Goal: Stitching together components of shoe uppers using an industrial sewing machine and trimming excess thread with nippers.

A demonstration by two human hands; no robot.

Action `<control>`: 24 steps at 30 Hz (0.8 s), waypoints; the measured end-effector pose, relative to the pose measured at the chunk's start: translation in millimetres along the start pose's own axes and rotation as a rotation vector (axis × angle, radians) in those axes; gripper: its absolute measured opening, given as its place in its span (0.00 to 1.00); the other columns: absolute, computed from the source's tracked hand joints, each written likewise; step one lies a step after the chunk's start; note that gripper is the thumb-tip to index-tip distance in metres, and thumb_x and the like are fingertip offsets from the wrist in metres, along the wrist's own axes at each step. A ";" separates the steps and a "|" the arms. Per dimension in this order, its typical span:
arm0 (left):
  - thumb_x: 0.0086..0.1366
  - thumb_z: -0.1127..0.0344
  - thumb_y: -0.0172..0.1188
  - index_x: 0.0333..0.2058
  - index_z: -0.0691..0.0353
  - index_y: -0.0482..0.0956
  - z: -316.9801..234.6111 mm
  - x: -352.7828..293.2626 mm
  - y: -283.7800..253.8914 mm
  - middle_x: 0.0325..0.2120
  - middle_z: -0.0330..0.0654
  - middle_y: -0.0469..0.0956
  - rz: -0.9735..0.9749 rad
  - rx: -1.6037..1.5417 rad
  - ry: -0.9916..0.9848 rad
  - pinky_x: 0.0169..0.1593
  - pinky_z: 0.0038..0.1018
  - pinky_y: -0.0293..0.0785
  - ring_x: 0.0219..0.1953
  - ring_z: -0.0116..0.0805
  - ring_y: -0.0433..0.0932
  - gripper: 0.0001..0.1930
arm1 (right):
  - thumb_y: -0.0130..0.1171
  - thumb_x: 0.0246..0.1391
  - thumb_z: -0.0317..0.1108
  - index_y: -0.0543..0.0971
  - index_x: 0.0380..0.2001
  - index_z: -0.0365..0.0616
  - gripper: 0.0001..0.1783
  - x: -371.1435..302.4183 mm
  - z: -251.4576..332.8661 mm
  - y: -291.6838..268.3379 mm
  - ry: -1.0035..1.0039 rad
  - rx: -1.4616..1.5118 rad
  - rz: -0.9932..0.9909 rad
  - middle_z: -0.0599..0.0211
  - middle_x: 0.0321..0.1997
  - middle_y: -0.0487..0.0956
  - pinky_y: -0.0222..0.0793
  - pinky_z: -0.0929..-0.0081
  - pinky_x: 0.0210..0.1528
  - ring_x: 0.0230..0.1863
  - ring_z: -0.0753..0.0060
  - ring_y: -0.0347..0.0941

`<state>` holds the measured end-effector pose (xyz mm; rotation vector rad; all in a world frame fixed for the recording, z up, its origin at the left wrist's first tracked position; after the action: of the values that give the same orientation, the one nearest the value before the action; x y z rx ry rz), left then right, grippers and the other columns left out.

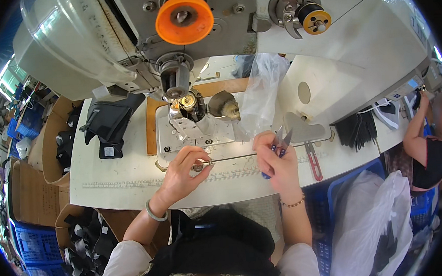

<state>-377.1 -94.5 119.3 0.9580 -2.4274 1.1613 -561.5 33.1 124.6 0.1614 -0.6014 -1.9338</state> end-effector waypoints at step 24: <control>0.57 0.73 0.60 0.39 0.68 0.76 -81.2 56.6 -4.3 0.30 0.42 0.78 0.195 -0.335 -0.084 0.33 0.21 0.73 0.30 0.25 0.76 0.11 | 0.65 0.36 0.25 0.73 0.46 0.40 0.28 -29.9 43.9 48.5 -0.675 -1.287 0.139 0.64 0.33 0.75 0.70 0.79 0.24 0.25 0.71 0.74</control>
<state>-418.3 -59.0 202.0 0.6930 -2.7159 0.7436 -525.2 58.9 181.1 -1.3238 0.3059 -1.8617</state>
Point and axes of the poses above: each hand's wrist, its own x-axis towards the middle knuckle, its own y-axis out of the palm, z = x × y, the point moved 3 cm from there along x, towards the middle knuckle
